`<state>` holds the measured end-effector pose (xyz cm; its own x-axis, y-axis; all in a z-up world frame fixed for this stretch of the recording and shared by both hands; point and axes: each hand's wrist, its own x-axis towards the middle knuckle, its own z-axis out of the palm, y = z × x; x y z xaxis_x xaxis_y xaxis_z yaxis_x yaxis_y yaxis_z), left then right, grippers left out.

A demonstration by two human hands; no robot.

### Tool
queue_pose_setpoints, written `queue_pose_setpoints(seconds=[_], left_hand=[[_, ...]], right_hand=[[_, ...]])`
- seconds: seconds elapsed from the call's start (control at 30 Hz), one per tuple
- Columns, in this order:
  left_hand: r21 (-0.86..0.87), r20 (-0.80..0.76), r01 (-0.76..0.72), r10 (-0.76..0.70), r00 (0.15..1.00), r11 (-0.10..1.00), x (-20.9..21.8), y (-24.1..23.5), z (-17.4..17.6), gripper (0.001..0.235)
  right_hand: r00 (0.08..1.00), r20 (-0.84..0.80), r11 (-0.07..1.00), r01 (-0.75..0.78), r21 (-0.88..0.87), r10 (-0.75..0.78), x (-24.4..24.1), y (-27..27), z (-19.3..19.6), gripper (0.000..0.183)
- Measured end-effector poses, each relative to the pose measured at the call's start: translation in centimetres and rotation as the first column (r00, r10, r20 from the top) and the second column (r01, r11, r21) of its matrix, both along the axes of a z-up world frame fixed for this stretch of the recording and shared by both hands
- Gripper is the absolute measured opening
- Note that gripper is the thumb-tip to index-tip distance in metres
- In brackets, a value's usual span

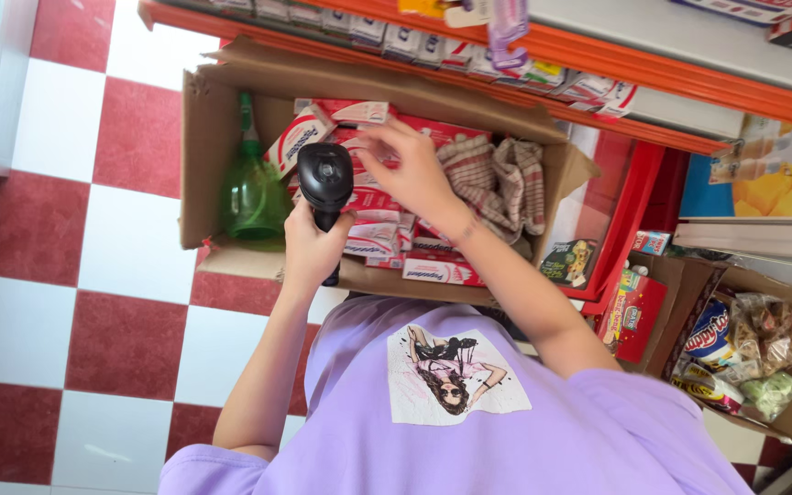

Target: The person picks up boxes of toothpaste, scans the barcode on each box with a handheld scanner, wipes the box with a cloth, and places the cleaned item onto a retail shelf.

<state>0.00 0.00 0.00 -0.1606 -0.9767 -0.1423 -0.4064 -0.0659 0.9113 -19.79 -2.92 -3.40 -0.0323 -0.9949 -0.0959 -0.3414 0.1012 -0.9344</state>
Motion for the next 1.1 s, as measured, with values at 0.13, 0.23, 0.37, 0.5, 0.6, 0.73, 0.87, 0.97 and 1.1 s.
queue_pose_setpoints(seconds=[0.13,0.23,0.37,0.5,0.6,0.73,0.87,0.97,1.1], left_hand=[[0.068,-0.040,-0.032,0.034,0.999,0.997,2.1,-0.6,-0.6,0.035],[0.106,-0.094,-0.042,0.052,0.994,0.994,3.2,-0.7,-1.6,0.027],[0.298,-0.263,-0.042,0.124,0.957,0.954,4.2,-1.4,-3.1,0.018],[0.420,-0.329,-0.023,0.175,0.928,0.907,5.2,-2.0,-3.8,0.013],[0.427,-0.420,-0.008,0.206,0.884,0.904,5.6,-2.4,-4.3,0.011],[0.429,-0.431,-0.009,0.214,0.877,0.903,6.0,-2.8,-4.5,0.012],[0.472,-0.413,-0.033,0.254,0.875,0.881,5.9,-2.8,-4.2,0.018],[0.513,-0.483,-0.034,0.321,0.814,0.858,5.5,-2.8,-3.7,0.025],[0.554,-0.641,0.048,0.389,0.661,0.831,4.6,-3.1,-2.8,0.042]], right_hand=[[0.956,-0.294,0.941,-0.108,-0.321,0.009,3.2,-4.3,-5.1,0.040],[0.933,-0.359,0.955,-0.096,-0.279,-0.011,5.1,-6.3,-7.1,0.044],[0.883,-0.470,0.983,-0.067,-0.169,-0.021,6.7,-7.7,-6.9,0.056],[0.853,-0.522,0.997,0.043,0.061,-0.005,7.7,-8.4,-6.5,0.046],[0.855,-0.516,0.999,0.049,-0.024,-0.054,7.7,-8.2,-7.8,0.053],[0.908,-0.412,0.989,0.014,-0.149,-0.075,7.4,-7.7,-10.0,0.055],[0.983,-0.184,1.000,0.021,-0.006,-0.022,6.9,-4.8,-8.2,0.052],[0.976,-0.211,0.998,0.066,0.002,-0.064,4.7,-2.5,-4.5,0.054],[0.991,0.017,0.990,0.134,-0.035,-0.134,0.9,1.7,-1.2,0.052]])
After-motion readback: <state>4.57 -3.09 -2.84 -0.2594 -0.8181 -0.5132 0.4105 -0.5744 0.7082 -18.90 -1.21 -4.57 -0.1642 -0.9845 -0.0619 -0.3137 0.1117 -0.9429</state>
